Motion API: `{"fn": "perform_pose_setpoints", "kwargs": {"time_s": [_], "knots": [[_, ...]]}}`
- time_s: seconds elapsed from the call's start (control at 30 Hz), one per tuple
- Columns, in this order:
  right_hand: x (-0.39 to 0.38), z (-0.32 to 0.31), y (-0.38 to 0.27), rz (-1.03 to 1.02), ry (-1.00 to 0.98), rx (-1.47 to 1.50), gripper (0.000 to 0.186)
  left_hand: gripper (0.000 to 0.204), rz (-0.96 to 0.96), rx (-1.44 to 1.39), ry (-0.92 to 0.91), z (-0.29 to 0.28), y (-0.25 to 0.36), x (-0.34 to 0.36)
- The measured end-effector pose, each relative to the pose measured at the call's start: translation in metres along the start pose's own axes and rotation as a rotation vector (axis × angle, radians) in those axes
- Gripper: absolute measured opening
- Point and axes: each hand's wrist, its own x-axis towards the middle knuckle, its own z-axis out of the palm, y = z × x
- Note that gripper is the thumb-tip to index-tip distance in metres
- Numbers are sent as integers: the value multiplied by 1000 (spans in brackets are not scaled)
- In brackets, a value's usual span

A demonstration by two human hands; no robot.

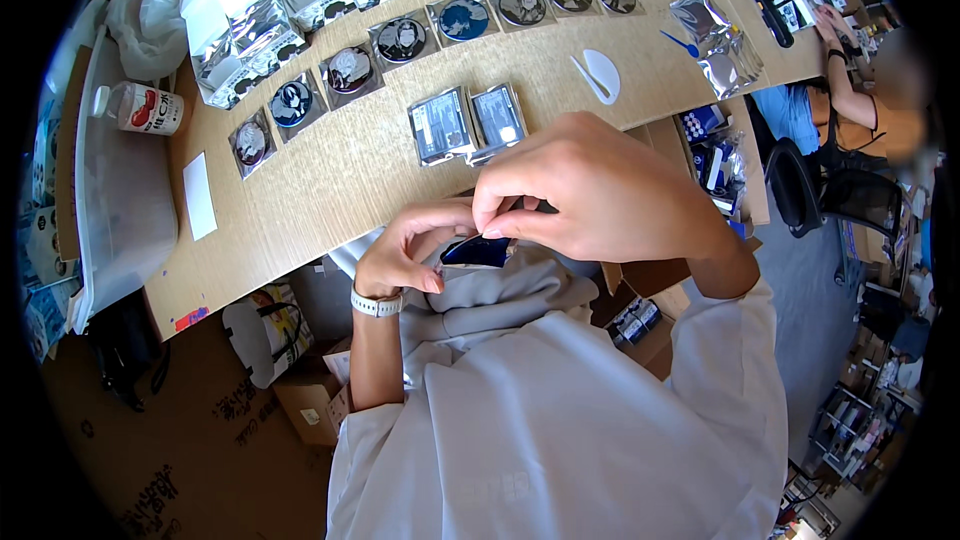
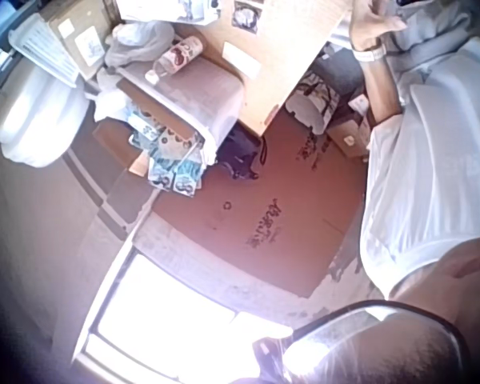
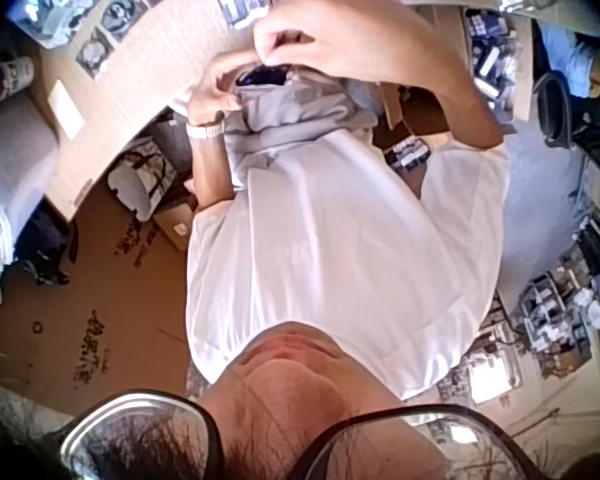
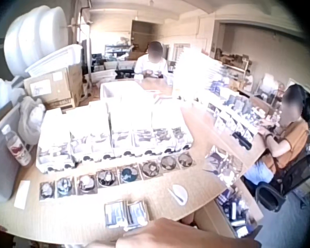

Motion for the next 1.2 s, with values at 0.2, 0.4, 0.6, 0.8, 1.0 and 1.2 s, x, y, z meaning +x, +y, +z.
{"fn": "perform_pose_setpoints", "kwargs": {"time_s": [0.2,0.4,0.6,0.8,1.0,1.2], "knots": [[4,5,4,-38,-68,-17,12,94,17,-47,-3,0,-2,-2],[13,8,-3,-97,-86,11,26,101,64,-70,93,-1,-3,-8],[32,7,9,-168,31,-92,15,113,161,28,331,12,7,0],[83,-66,50,-108,405,-228,17,54,360,381,526,3,22,13],[159,-114,116,-126,558,-551,19,49,324,857,720,9,41,24],[181,-111,139,-58,506,-596,20,60,309,1181,722,8,41,28]]}}
